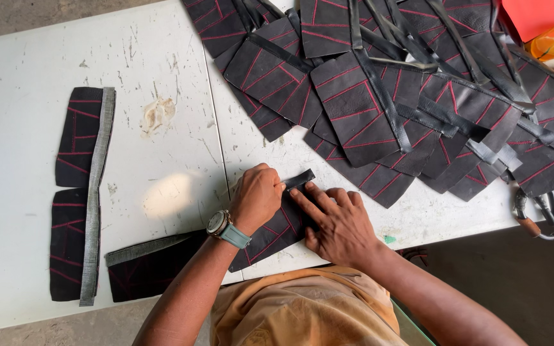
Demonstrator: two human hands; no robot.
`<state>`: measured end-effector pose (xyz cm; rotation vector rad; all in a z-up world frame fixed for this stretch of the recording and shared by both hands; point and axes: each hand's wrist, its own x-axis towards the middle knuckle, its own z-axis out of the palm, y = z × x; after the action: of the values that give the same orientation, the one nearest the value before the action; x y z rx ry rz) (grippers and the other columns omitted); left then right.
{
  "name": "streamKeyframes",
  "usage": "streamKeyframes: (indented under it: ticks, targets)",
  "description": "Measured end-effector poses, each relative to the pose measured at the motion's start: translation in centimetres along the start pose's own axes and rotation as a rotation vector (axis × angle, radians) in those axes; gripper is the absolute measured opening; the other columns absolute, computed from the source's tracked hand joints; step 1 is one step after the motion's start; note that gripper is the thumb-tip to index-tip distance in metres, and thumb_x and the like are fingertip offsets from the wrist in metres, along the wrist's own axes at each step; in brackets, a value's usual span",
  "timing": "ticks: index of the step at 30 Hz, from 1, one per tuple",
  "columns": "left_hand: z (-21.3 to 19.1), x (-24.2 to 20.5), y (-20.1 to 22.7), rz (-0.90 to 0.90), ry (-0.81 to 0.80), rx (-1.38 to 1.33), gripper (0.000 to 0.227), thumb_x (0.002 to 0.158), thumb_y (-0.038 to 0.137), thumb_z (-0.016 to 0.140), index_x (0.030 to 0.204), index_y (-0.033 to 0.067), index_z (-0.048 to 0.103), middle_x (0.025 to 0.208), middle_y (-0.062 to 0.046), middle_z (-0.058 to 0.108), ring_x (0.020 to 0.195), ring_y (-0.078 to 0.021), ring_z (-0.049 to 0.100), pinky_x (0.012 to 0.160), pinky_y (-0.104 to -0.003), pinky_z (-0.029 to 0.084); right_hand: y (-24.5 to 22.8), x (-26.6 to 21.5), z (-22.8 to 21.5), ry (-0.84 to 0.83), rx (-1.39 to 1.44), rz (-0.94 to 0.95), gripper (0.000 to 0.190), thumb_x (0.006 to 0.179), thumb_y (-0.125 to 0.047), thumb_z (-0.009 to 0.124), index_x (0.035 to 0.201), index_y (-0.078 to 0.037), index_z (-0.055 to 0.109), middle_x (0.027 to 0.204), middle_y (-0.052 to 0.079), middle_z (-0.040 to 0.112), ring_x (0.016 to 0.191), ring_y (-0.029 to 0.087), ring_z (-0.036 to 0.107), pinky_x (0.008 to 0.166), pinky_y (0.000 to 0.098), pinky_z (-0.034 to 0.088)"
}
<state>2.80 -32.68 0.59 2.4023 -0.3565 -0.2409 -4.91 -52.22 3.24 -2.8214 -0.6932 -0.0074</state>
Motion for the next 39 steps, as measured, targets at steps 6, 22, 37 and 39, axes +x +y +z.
streamKeyframes:
  ticks: [6, 22, 37, 39]
  targets:
    - [0.4, 0.7, -0.6, 0.056, -0.007, -0.014, 0.019, 0.083, 0.009, 0.076, 0.073, -0.0022, 0.066, 0.083, -0.020, 0.068, 0.079, -0.0373, 0.069, 0.071, -0.047, 0.055, 0.8, 0.9, -0.2, 0.037, 0.115, 0.198, 0.062, 0.079, -0.032, 0.067, 0.140, -0.017, 0.062, 0.119, 0.013, 0.058, 0.097, 0.029, 0.053, 0.085, 0.0421, 0.044]
    - [0.1, -2.4, -1.7, 0.168, 0.143, -0.100, 0.017, 0.093, 0.010, 0.072, 0.082, -0.0013, 0.064, 0.089, -0.016, 0.066, 0.082, -0.0369, 0.065, 0.073, -0.046, 0.052, -0.3, -0.6, 2.9, 0.139, 0.138, -0.027, 0.062, 0.090, -0.038, 0.065, 0.143, -0.007, 0.056, 0.153, 0.012, 0.051, 0.140, 0.032, 0.046, 0.116, 0.0480, 0.032]
    - [-2.4, -3.6, -2.3, 0.162, 0.173, -0.118, 0.020, 0.089, 0.015, 0.075, 0.090, -0.0035, 0.066, 0.094, -0.018, 0.066, 0.083, -0.0376, 0.066, 0.070, -0.046, 0.053, -1.1, 2.3, 2.3, 0.176, 0.027, -0.042, 0.057, 0.089, -0.041, 0.061, 0.142, -0.018, 0.058, 0.136, 0.013, 0.057, 0.121, 0.033, 0.054, 0.105, 0.0585, 0.033]
    - [-2.3, -4.5, -2.8, 0.126, 0.133, -0.108, 0.015, 0.095, 0.012, 0.071, 0.091, -0.0019, 0.067, 0.092, -0.016, 0.068, 0.083, -0.0374, 0.067, 0.071, -0.046, 0.053, -1.2, 1.4, 3.0, 0.193, 0.033, -0.066, 0.054, 0.093, -0.040, 0.059, 0.145, -0.024, 0.058, 0.138, 0.014, 0.057, 0.122, 0.033, 0.054, 0.105, 0.0573, 0.032]
